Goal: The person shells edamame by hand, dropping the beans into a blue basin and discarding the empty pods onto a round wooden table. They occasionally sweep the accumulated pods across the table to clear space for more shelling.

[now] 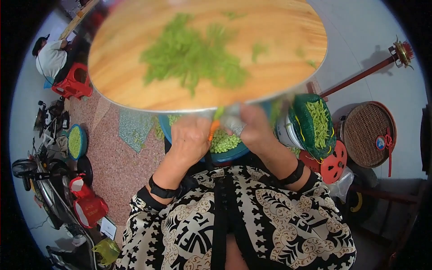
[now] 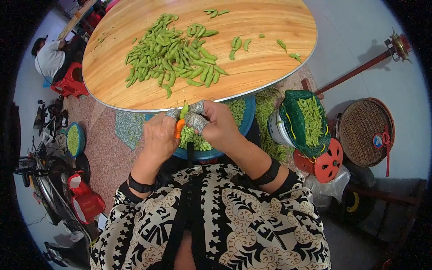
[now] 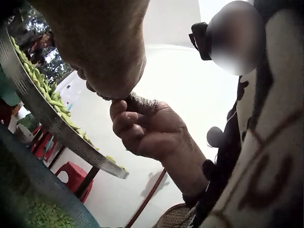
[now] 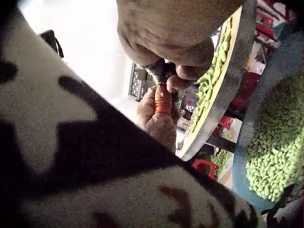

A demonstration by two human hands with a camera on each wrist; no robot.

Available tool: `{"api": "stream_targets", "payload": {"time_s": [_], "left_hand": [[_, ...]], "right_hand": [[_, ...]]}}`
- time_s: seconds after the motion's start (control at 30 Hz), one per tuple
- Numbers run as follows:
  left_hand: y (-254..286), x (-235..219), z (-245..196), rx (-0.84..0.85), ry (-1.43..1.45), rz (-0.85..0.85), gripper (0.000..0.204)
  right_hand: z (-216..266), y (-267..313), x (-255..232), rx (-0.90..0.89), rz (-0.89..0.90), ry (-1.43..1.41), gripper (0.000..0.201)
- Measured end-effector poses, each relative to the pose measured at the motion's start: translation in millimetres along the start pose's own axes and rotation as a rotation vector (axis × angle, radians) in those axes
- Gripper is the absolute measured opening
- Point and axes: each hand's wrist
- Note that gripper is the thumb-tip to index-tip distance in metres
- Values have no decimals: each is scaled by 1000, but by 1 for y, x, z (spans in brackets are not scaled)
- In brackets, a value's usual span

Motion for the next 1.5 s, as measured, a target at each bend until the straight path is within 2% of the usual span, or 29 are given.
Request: {"api": "stream_targets", "payload": {"time_s": [0.1, 0.2, 0.33, 0.4, 0.83, 0.93, 1.03, 1.1, 1.13, 1.17, 1.2, 1.23, 1.27, 1.3, 1.33, 1.37, 1.43, 1.5], "left_hand": [[6, 6, 2, -11, -37, -7, 25], [3, 7, 0, -12, -34, -52, 26], [-1, 2, -2, -76, -27, 10, 26], [-2, 3, -3, -64, -29, -11, 26], [-9, 3, -5, -61, -48, 39, 24], [-5, 5, 0, -22, -47, -9, 24], [0, 8, 4, -47, -24, 10, 24], [3, 10, 8, -178, 82, 70, 17], [3, 11, 10, -180, 79, 65, 17], [5, 14, 11, -277, 266, 8, 13], [7, 19, 8, -377, 463, -40, 9], [7, 21, 4, -465, 623, -76, 8], [13, 24, 5, -564, 708, -64, 16], [17, 26, 4, -749, 871, -33, 19], [18, 28, 4, -931, 1023, -1, 23], [17, 29, 3, -931, 1034, 14, 23], [12, 28, 1, -1251, 1344, -9, 27], [12, 29, 4, -1217, 1285, 37, 26]], "right_hand": [[-10, -3, 1, 52, 8, -162, 3], [2, 2, 3, 83, -30, -198, 5], [11, 2, -1, 110, -18, -176, 5], [10, 2, -2, 84, 1, -93, 5], [4, 1, -5, 63, -24, -110, 4], [-9, -4, -1, -33, -28, -123, 4], [-6, -8, 0, 164, -42, -247, 5], [-9, -8, 3, 146, -36, -262, 4], [-13, -8, 3, 140, -58, -269, 4], [-21, -11, -1, -30, 35, -223, 5], [-21, -11, -2, -15, 14, -214, 5], [-21, -11, 0, -84, 20, -203, 7], [-21, -11, 0, -150, 26, -189, 8], [-21, -13, -5, -235, 47, -30, 8], [-22, -14, -8, -228, 27, -23, 8], [-23, -15, -10, -134, 53, -79, 8], [-25, -13, -8, 26, 65, -172, 6], [-24, -10, -7, 11, 44, -83, 5]]}}
Point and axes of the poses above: each hand's wrist, its own y-axis away from the middle knuckle, its own x-axis out of the palm, z = x × y, and after that the axes turned 10 degrees about -z, right-handed
